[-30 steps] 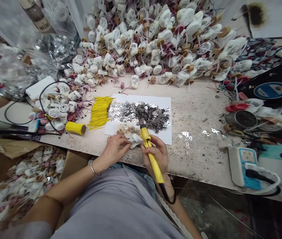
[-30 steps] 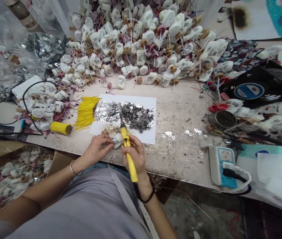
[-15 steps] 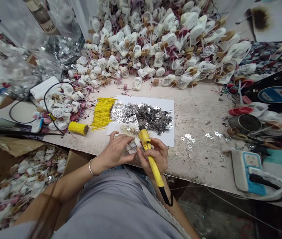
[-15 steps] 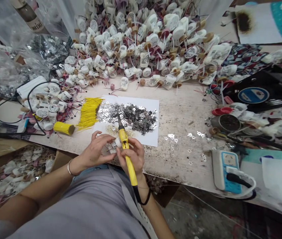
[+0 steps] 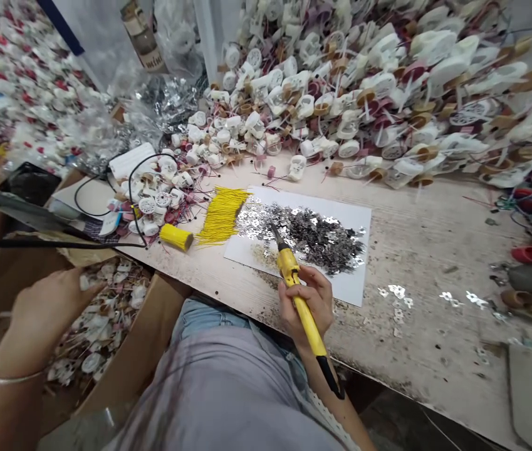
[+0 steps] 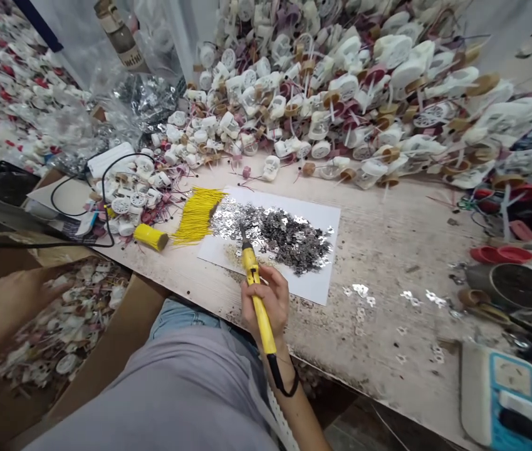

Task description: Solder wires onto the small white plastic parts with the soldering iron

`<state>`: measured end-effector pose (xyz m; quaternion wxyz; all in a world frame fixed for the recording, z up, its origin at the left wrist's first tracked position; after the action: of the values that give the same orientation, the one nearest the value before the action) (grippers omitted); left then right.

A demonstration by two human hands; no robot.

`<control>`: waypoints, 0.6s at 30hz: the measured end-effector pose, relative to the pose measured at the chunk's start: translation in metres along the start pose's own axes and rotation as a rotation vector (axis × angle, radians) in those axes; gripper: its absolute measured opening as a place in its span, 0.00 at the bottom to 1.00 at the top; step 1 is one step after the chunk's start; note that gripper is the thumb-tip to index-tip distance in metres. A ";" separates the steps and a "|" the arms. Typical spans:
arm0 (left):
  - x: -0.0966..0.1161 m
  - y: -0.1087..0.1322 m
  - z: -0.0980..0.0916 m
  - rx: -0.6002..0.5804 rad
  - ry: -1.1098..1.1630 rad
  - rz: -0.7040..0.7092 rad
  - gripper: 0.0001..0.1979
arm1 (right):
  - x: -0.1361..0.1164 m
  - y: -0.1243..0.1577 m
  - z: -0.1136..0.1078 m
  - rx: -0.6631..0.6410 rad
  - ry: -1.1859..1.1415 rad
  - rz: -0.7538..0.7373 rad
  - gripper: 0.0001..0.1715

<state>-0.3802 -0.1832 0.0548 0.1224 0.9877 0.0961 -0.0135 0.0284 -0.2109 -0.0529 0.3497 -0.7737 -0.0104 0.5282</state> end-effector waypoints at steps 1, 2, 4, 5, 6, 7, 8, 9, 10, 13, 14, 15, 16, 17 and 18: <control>0.005 0.001 0.003 -0.015 -0.120 -0.062 0.16 | 0.000 0.000 0.001 -0.005 -0.014 -0.001 0.10; 0.023 -0.001 0.012 -0.078 -0.143 -0.036 0.16 | 0.000 -0.001 0.002 -0.009 -0.023 -0.004 0.10; 0.083 -0.007 0.034 -0.223 0.040 0.180 0.16 | 0.000 -0.002 0.002 -0.009 -0.019 -0.005 0.10; 0.116 -0.013 0.042 -0.260 0.142 0.286 0.18 | 0.000 -0.002 0.001 -0.007 -0.009 -0.002 0.10; 0.149 -0.019 0.048 -0.301 0.232 0.391 0.19 | -0.001 -0.002 0.000 -0.005 0.004 0.001 0.10; 0.180 -0.027 0.053 -0.345 0.305 0.487 0.20 | -0.001 -0.003 -0.002 -0.002 0.018 0.005 0.10; 0.210 -0.037 0.056 -0.397 0.357 0.575 0.19 | -0.001 -0.003 -0.003 0.002 0.034 0.008 0.10; 0.237 -0.049 0.057 -0.428 0.392 0.640 0.18 | -0.001 -0.003 -0.005 0.006 0.049 0.008 0.10; 0.262 -0.065 0.055 -0.410 0.419 0.685 0.17 | -0.002 -0.002 -0.007 0.013 0.062 0.005 0.10; 0.325 -0.122 0.036 -0.146 0.464 0.685 0.15 | -0.003 -0.001 -0.013 0.032 0.096 0.011 0.10; 0.343 -0.138 0.031 -0.054 0.447 0.658 0.13 | -0.004 0.000 -0.014 0.037 0.105 0.015 0.10; 0.359 -0.153 0.028 0.023 0.421 0.618 0.14 | -0.005 0.000 -0.015 0.039 0.113 0.017 0.10; 0.373 -0.166 0.026 0.092 0.392 0.569 0.15 | -0.007 0.001 -0.015 0.036 0.121 0.014 0.10; 0.385 -0.176 0.025 0.157 0.369 0.521 0.17 | -0.008 0.001 -0.015 0.031 0.128 0.007 0.10; 0.395 -0.185 0.026 0.195 0.351 0.481 0.20 | -0.010 0.001 -0.015 0.023 0.135 0.001 0.10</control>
<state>-0.0286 0.0599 -0.0339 0.0085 0.9765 -0.1225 0.1773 0.0357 -0.2235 -0.0426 0.3584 -0.8033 0.0197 0.4752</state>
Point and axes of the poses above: each hand's wrist, its own y-axis away from the middle knuckle, its own z-axis out of the palm, x = y × z, the point moved 7 cm from there along -y, towards the middle knuckle, and after that the axes turned 2 degrees about -z, right-handed, at the moved point
